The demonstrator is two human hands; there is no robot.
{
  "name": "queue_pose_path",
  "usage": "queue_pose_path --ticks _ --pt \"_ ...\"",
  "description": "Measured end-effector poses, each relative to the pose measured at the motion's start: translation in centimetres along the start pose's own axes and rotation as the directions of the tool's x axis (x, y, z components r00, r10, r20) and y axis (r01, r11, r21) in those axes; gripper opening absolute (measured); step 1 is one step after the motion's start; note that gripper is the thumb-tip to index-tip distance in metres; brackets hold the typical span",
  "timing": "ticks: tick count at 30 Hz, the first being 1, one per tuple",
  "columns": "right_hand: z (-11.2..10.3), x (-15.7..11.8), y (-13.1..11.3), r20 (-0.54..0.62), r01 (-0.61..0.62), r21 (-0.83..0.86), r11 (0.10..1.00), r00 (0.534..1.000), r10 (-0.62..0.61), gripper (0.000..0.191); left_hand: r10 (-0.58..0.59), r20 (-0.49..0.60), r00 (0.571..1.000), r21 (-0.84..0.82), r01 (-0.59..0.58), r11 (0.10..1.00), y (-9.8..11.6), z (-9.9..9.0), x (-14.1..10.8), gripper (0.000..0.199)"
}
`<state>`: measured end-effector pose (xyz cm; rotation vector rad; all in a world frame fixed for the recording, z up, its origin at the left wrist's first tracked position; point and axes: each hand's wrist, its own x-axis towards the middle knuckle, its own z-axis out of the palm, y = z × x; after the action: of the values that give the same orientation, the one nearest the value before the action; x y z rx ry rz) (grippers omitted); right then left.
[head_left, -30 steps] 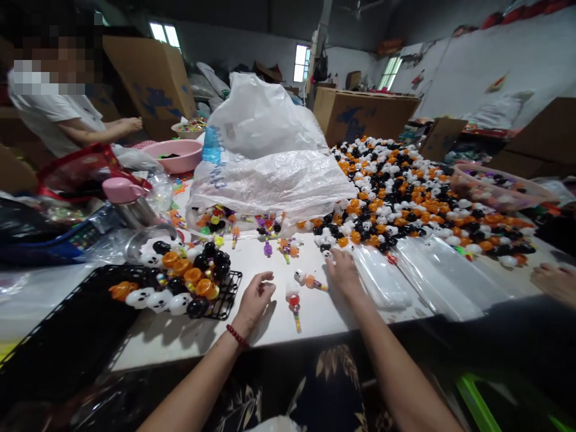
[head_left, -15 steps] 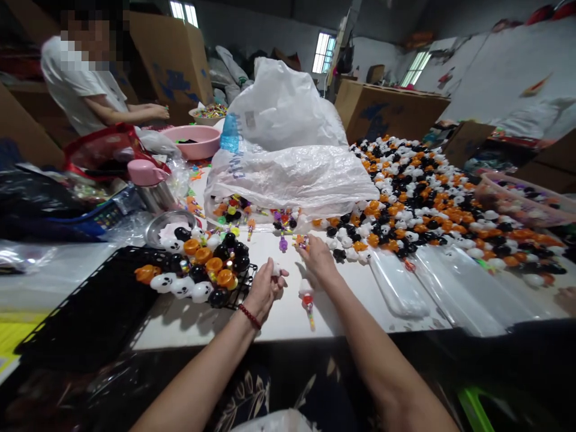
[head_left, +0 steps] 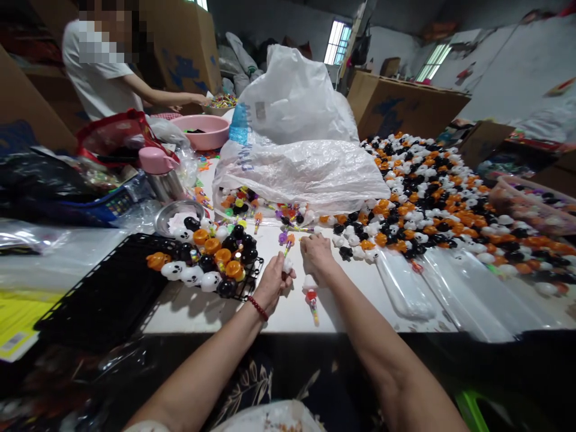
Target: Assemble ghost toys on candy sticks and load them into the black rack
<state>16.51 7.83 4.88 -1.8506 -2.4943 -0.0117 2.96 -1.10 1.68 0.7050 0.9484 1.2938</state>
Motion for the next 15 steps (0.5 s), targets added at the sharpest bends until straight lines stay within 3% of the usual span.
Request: queue_pose_path --ticks 5,7,10,12,15 --pt "-0.8 0.8 -1.6 -0.080 0.034 0.098 0.995 0.996 -0.027 0.038 0.005 -0.019 1.000 -0.030 -0.006 1.000 0.0 0.1 0.0 0.051" --pt "-0.7 1.0 -2.7 -0.061 0.072 0.176 0.982 0.996 -0.062 0.041 0.012 -0.004 1.000 -0.032 -0.012 0.999 -0.1 0.2 -0.1 0.050" --pt "-0.3 1.3 -3.8 0.004 0.052 0.233 0.971 0.999 -0.054 0.033 0.002 0.006 1.000 -0.014 -0.002 1.000 -0.2 0.1 -0.2 0.051" --pt "-0.3 1.1 -3.7 0.010 0.019 0.249 0.968 1.000 -0.022 0.034 -0.004 -0.003 1.000 -0.002 0.004 1.000 -0.2 0.0 -0.2 0.053" --pt "-0.4 -0.8 -2.6 -0.070 -0.027 0.392 0.920 0.996 0.059 0.043 0.007 -0.016 1.000 -0.020 -0.008 1.000 0.0 0.0 -0.2 0.056"
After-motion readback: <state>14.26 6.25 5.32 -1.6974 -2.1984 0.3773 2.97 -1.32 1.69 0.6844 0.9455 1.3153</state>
